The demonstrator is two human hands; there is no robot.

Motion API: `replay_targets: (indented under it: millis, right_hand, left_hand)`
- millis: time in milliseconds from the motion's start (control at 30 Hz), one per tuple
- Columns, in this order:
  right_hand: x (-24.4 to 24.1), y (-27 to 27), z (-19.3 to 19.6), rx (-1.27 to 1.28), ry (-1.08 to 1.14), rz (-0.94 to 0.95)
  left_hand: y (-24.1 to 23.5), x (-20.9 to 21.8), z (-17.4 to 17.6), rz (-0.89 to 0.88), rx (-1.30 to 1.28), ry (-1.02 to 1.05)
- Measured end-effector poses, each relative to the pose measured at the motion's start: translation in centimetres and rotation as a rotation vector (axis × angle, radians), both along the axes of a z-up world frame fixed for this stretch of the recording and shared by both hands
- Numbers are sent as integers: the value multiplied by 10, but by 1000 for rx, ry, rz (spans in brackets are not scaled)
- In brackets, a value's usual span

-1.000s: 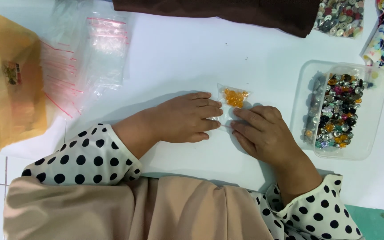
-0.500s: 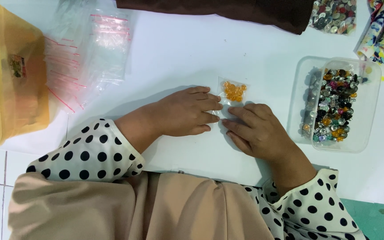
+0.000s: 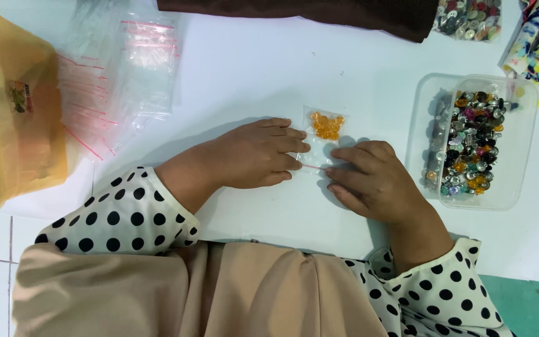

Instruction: Picking up small beads and placing them into small plastic bags for packaging

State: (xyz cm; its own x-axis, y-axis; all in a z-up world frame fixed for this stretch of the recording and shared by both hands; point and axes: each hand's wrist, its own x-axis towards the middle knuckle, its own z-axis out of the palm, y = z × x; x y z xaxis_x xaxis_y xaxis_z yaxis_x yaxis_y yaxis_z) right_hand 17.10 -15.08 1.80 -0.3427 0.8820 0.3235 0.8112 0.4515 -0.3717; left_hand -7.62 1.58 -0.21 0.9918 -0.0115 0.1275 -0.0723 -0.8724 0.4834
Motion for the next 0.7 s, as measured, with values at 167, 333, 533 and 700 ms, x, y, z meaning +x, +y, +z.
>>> replay_targets:
  millis: [167,333,533,700]
  right_hand:
    - [-4,3,2,7,1,-22]
    - [-5,3,-3,22,-24,-36]
    - [-4,2,-6,81,-78,-43]
    - [-14,2,2,78,-103,-29]
  left_hand:
    - [-1,0,2,3,15,-22]
    - [-8,6,-9,30,114,-82]
    - [-15,17,-38,81,274,-315]
    - [-12,22,-43,151,284,-407]
